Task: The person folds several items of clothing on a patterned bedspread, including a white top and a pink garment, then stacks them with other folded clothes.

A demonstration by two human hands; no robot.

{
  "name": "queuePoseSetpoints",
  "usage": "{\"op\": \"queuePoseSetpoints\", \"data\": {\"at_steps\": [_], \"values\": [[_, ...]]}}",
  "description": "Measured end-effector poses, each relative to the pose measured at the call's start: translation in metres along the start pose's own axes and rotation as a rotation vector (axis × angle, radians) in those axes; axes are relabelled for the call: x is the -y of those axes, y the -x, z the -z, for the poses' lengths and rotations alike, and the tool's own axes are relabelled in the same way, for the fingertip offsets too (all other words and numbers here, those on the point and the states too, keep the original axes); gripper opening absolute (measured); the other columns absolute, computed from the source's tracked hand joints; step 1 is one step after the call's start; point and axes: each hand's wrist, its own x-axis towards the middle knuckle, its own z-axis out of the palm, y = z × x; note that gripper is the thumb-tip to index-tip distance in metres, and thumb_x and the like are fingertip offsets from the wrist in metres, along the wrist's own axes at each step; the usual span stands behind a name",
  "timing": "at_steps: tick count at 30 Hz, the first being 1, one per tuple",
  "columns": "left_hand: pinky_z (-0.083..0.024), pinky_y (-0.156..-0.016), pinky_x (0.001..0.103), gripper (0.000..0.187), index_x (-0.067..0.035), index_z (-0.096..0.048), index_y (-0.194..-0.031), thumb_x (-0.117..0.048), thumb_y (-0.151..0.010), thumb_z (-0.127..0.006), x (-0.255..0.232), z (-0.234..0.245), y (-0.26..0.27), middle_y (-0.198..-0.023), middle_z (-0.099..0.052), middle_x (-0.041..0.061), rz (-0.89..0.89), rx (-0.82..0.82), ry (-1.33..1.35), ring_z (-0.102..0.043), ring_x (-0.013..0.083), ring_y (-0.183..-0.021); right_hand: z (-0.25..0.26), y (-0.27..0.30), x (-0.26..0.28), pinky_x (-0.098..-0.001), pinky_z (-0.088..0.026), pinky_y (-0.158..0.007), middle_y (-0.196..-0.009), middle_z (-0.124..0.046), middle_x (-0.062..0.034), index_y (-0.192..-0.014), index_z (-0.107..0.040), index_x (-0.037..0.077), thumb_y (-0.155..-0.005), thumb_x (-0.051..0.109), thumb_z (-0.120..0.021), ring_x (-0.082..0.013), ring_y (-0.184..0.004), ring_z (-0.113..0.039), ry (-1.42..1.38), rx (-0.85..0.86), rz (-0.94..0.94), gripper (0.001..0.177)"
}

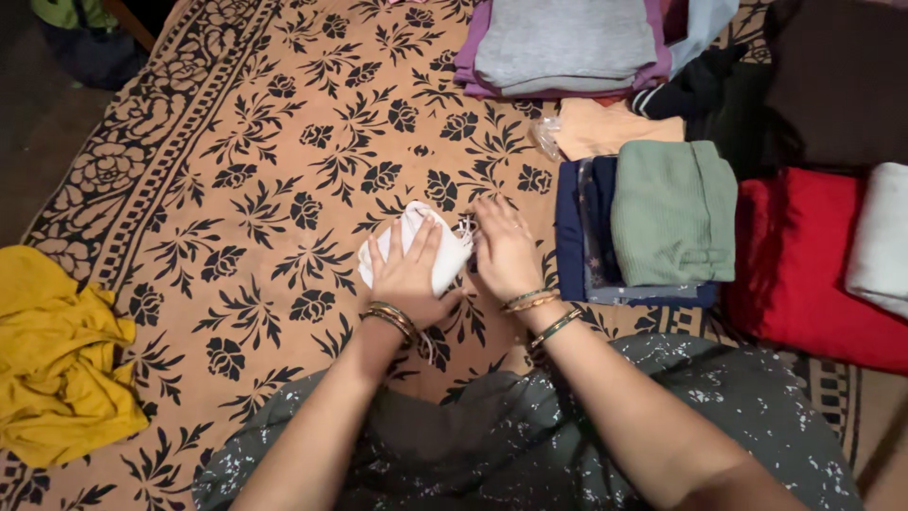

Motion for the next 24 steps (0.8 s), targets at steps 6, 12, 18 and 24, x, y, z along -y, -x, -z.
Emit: {"op": "queuePoseSetpoints", "data": {"at_steps": [6,12,18,24], "values": [[0.002,-0.118,0.068,0.112,-0.012,-0.025,-0.157,-0.064,-0.07,-0.075,0.005,-0.003,-0.002,-0.166,-0.019,0.005,0.087,0.079,0.054,-0.007,0.0422,-0.152,-0.019,0.012,0.003,-0.0534,-0.03,-0.114,-0.142,-0.057,-0.0239,-0.139,-0.055,-0.002,-0.096,0.016,-0.054,-0.0414,-0.138,-0.045,-0.047,0.14,-0.021,0.046],[-0.023,-0.124,0.063,0.052,-0.009,-0.074,-0.114,-0.051,-0.083,-0.072,0.052,-0.023,0.007,-0.129,-0.068,0.013,0.068,-0.544,0.166,-0.048,0.0367,-0.139,-0.003,0.001,0.016,-0.0474,-0.045,-0.102,-0.12,-0.067,-0.0233,-0.125,-0.061,-0.001,-0.094,0.012,-0.057,-0.041,-0.115,-0.06,-0.151,-0.058,-0.174,0.034],[-0.052,-0.091,0.045,0.068,0.003,-0.076,-0.104,-0.062,-0.083,-0.074,0.092,-0.013,-0.014,-0.107,-0.074,0.024,0.717,-0.234,0.477,-0.069,0.036,-0.102,0.012,0.0,0.041,-0.0454,-0.051,-0.096,-0.105,-0.069,-0.0187,-0.115,-0.064,0.002,-0.092,0.017,-0.059,-0.0361,-0.104,-0.065,-0.207,-0.024,-0.293,0.027],[-0.06,-0.079,0.034,0.054,0.006,-0.075,-0.103,-0.034,-0.07,-0.087,0.11,-0.029,-0.022,-0.099,-0.08,0.017,0.71,0.022,1.147,-0.078,0.022,-0.085,-0.025,0.019,0.042,-0.0468,-0.029,-0.119,-0.15,-0.043,-0.0298,-0.146,-0.039,-0.008,-0.093,0.034,-0.066,-0.0437,-0.143,-0.036,-0.183,0.008,-0.22,0.072]]}}
